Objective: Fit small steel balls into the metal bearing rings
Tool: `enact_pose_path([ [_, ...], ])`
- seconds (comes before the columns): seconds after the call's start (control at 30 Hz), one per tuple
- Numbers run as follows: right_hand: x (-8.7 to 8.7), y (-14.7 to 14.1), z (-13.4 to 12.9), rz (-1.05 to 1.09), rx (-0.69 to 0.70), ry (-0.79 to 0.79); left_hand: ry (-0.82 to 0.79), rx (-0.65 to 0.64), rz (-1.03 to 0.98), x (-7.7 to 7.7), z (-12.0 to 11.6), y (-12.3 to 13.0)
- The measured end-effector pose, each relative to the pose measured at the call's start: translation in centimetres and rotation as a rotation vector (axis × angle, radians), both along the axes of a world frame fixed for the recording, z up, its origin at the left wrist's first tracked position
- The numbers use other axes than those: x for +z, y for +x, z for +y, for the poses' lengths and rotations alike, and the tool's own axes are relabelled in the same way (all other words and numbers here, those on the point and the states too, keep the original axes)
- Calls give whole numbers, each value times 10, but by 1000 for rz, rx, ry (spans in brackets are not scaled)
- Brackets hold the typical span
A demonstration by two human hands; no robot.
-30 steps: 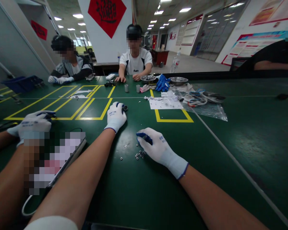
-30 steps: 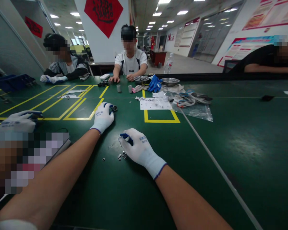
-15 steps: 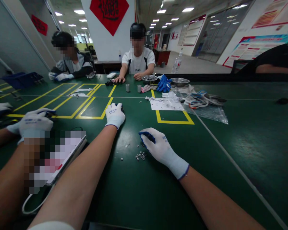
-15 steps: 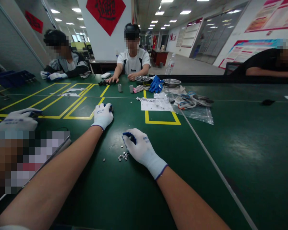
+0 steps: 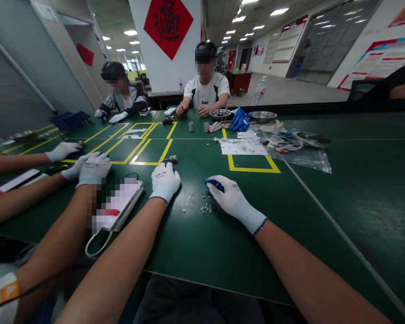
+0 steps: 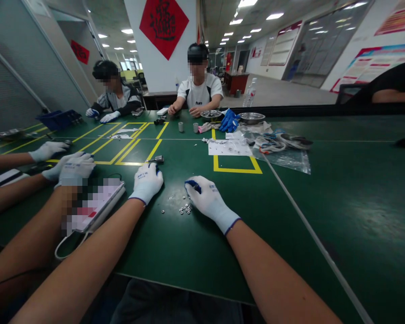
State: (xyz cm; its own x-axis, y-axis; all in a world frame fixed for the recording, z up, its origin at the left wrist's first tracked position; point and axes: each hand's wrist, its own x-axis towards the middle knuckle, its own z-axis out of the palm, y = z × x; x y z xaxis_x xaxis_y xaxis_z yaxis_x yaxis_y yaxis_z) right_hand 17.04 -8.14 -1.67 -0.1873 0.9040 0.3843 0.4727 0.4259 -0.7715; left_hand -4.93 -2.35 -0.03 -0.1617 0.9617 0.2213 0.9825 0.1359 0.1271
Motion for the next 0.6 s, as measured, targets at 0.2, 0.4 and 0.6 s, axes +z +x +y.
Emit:
enact_pose_path([
  [0.2, -2, -1, 1, -18, 4, -12, -54, -90, 25, 2, 0, 1],
  [0.4, -3, 0, 2, -34, 14, -47, -99, -58, -2, 3, 14, 6],
  [0.6, 1, 0, 0, -36, 18, -75, -108, -50, -18, -1, 29, 5],
])
